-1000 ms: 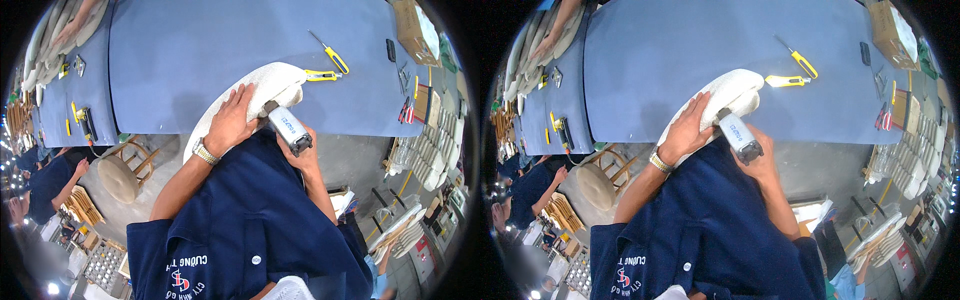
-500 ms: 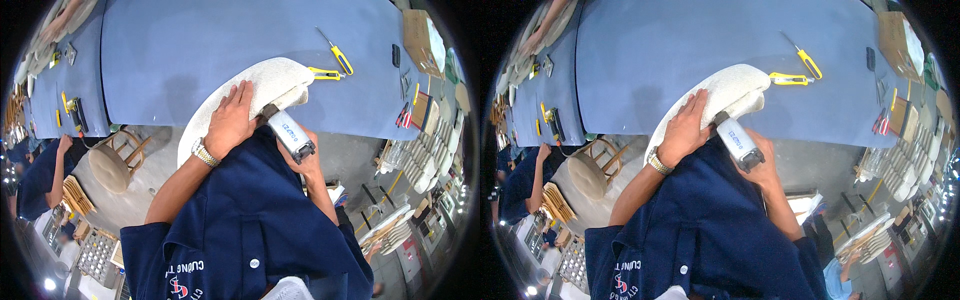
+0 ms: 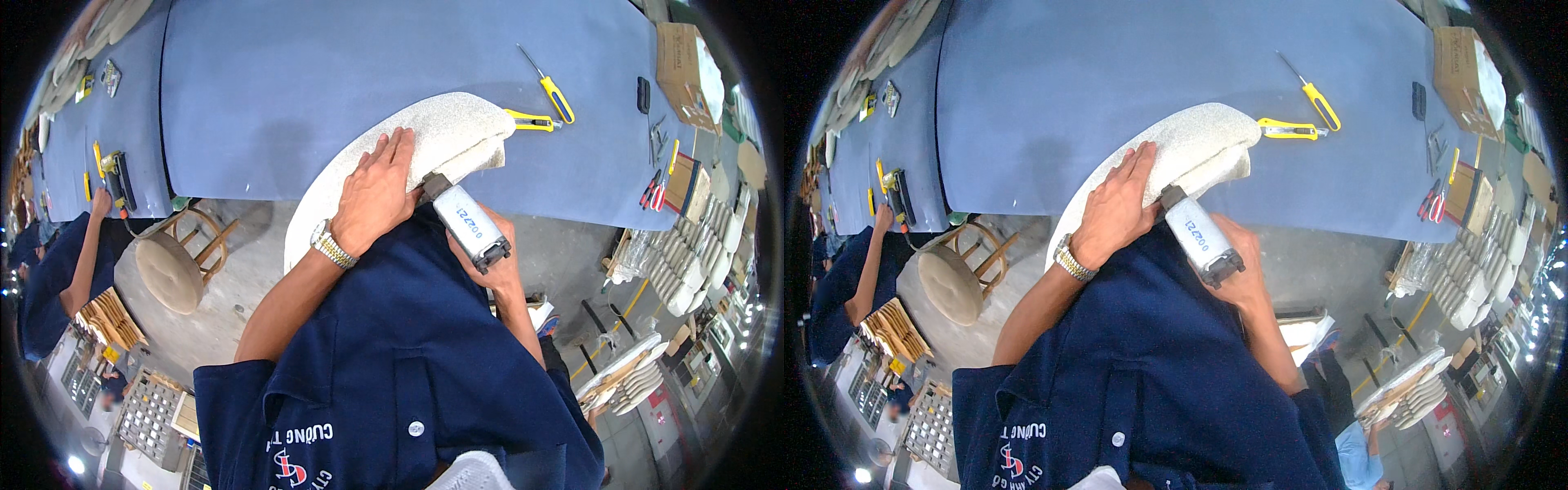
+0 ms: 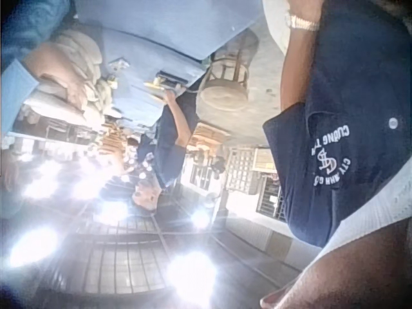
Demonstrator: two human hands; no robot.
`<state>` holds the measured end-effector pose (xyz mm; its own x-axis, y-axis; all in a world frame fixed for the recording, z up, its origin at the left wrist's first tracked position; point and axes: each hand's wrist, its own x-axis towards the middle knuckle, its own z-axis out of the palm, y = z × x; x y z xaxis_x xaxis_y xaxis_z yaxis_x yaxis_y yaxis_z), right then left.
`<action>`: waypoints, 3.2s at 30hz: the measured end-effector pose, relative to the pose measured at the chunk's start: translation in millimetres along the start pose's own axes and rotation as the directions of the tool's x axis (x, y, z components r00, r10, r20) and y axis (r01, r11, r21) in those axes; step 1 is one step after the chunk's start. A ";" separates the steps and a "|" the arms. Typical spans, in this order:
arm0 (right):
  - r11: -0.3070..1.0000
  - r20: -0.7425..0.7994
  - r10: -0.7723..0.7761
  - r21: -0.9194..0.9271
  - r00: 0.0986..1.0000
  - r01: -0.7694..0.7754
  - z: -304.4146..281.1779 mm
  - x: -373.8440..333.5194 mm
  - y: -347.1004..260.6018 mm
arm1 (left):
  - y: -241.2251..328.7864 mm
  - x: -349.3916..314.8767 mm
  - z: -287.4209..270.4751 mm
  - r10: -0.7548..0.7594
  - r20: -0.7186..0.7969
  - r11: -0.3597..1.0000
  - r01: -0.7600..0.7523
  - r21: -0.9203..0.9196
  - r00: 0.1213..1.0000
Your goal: The person assembles a cushion by folding fabric over a foam insert and securing it with a staple gun. They trim excess fabric with a utility knife and smooth the surface, repeating the process on multiple cushions.
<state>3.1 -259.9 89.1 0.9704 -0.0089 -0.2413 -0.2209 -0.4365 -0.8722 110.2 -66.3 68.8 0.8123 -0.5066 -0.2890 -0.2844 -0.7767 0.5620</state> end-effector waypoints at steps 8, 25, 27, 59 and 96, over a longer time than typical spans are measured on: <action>0.998 -0.041 0.053 0.027 0.998 -0.052 15.4 -0.4 10.4 | 3.4 6.4 -5.0 -0.036 -0.001 0.999 0.036 -0.029 0.999; 0.998 -0.078 -0.027 -0.052 0.997 0.023 27.1 0.9 7.0 | 3.6 6.1 -4.7 0.022 -0.028 1.000 -0.022 0.019 0.999; 0.999 -0.059 -0.036 -0.027 0.998 0.035 24.0 13.1 -12.3 | 1.3 7.5 -16.3 0.021 -0.006 0.999 -0.021 0.035 1.000; 0.982 -0.167 -0.181 -0.092 0.969 0.168 -14.5 18.7 48.7 | -39.0 16.6 30.4 0.179 0.153 0.903 -0.100 -0.418 0.972; 0.999 -0.057 0.011 0.048 0.998 -0.008 -7.2 3.5 10.4 | 3.8 4.1 0.0 -0.035 0.088 0.995 0.043 -0.095 0.995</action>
<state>4.9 -271.0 82.2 0.9719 -0.0654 -0.2260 -0.2333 -0.3932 -0.8894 112.5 -71.3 69.8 0.7737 -0.5101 -0.3757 -0.1995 -0.7590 0.6198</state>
